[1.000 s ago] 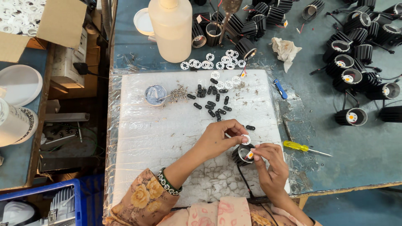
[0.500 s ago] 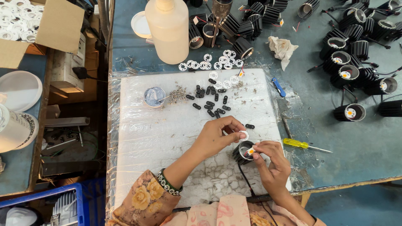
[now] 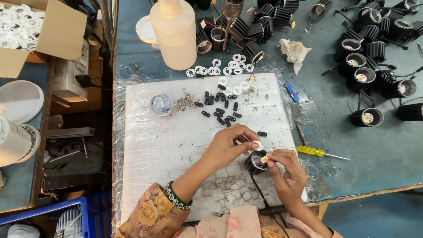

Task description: The person places an LED component into a fixture housing, applies a small amount of liquid from a container, and then secures it using an electric screwdriver.

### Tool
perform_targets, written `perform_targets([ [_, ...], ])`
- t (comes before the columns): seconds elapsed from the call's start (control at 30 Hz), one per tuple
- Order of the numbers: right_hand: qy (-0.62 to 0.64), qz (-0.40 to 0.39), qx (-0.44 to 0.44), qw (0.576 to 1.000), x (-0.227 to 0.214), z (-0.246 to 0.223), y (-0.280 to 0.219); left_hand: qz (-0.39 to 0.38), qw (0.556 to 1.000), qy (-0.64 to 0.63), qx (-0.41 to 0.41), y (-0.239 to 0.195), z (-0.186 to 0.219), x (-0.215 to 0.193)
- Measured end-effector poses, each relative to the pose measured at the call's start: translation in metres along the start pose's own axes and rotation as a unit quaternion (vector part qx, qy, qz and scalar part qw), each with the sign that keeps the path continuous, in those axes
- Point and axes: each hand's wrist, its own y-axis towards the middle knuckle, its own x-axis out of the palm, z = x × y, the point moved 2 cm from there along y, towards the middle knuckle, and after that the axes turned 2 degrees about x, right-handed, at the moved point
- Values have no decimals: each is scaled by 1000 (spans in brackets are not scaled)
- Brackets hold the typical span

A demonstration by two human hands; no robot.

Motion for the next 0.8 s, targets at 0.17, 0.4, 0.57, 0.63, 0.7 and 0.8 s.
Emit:
perform_targets([
  [0.17, 6, 1, 7, 1000, 0, 1, 1, 3, 1000, 20, 5, -1, 0, 0],
  [0.4, 14, 6, 22, 1000, -1, 5, 0, -2, 999, 33, 8, -1, 3, 0],
  [0.57, 18, 4, 31, 999, -1, 4, 2, -1, 999, 45, -12, 0, 6, 1],
  [0.63, 22, 3, 32, 999, -1, 5, 3, -1, 999, 46, -20, 0, 5, 0],
  [0.7, 25, 3, 36, 999, -2, 6, 2, -1, 998, 48, -35, 1, 3, 1],
  [0.8, 24, 4, 36, 999, -1, 7, 2, -8, 999, 53, -10, 0, 4, 0],
])
